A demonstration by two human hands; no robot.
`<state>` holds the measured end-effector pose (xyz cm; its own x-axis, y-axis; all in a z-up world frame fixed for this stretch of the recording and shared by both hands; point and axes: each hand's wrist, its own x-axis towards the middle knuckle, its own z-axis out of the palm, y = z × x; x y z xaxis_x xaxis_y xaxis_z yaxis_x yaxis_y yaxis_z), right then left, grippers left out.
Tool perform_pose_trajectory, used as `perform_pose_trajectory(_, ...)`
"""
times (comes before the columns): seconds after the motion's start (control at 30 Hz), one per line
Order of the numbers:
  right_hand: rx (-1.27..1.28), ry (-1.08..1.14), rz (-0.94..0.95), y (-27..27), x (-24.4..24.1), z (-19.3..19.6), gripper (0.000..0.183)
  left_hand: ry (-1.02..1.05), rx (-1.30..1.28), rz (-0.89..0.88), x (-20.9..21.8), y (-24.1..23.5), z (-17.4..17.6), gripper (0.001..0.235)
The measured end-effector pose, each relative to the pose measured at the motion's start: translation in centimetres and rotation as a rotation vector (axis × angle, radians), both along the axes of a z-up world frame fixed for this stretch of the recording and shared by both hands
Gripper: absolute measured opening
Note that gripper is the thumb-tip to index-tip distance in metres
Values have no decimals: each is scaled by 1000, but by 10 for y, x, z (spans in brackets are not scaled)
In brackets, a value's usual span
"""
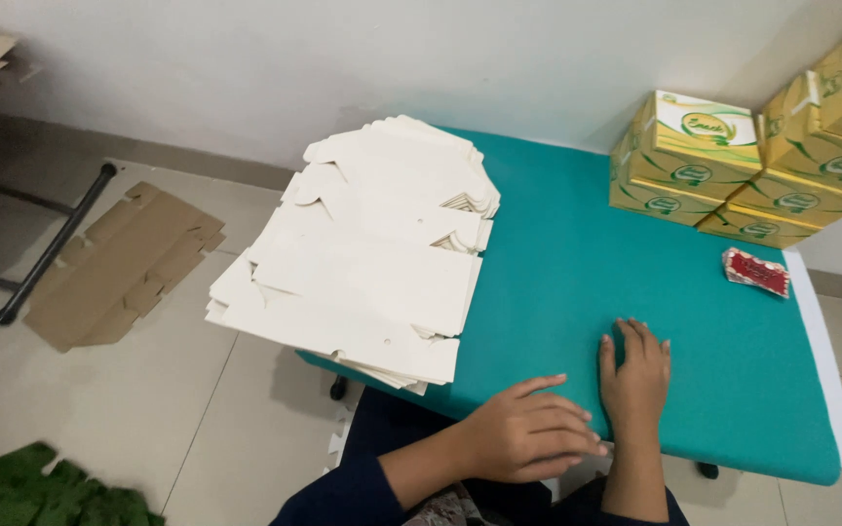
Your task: The person assembles a flat, pre-cut cardboard sheet into a small rectangular box by folding the sides and tucking the flaps into place. The person repeats this process with a second sheet, stacking the finished boxes on the table.
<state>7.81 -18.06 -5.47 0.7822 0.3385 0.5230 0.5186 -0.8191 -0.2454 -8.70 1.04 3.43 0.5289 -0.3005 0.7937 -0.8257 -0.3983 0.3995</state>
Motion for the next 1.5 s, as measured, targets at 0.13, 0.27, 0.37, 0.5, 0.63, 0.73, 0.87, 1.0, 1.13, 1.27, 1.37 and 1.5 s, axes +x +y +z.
perform_pose_trajectory(0.13, 8, -12, 314, 45, -49, 55, 37, -36, 93, 120, -54, 73, 26, 28)
perform_pose_trajectory(0.27, -51, 32, 865, 98, -107, 95, 49, 108, 362, 731, -91, 157, 22, 34)
perform_pose_trajectory(0.37, -208, -79, 929, 116, -116, 84, 49, 330, 588, 1077, -113, 204, -1, 54)
perform_pose_trajectory(0.5, -305, -227, 919, 119, -105, 64, 48, 684, 581, 1152, -124, 239, -25, 40)
perform_pose_trajectory(0.63, -283, -188, 934, 119, -107, 57, 51, 637, 569, 1153, -126, 246, -20, 36)
perform_pose_trajectory(0.73, -251, -260, 912, 122, -107, 60, 29, 706, 556, 1127, -123, 241, -1, 35)
perform_pose_trajectory(0.87, -43, -343, 769, 125, -105, 80, 12, 348, 640, 1217, -116, 235, 23, 8)
perform_pose_trajectory(1.0, 124, -270, 468, 124, -91, 73, 20, 5, 478, 1350, -102, 220, 38, 11)
perform_pose_trajectory(1.13, 795, 219, 639, 120, -91, 102, 19, -245, 364, 1336, -81, 193, 29, 15)
perform_pose_trajectory(1.27, 1211, 265, 595, 70, -86, 87, 15, -590, 258, 1135, -56, 153, 6, 14)
perform_pose_trajectory(1.37, 1284, 73, 423, 14, -80, 65, 11, -528, 213, 862, -37, 104, 26, 13)
perform_pose_trajectory(1.5, 1269, -49, 100, -48, -76, 43, 9, -195, 151, 514, -5, 43, 22, 6)
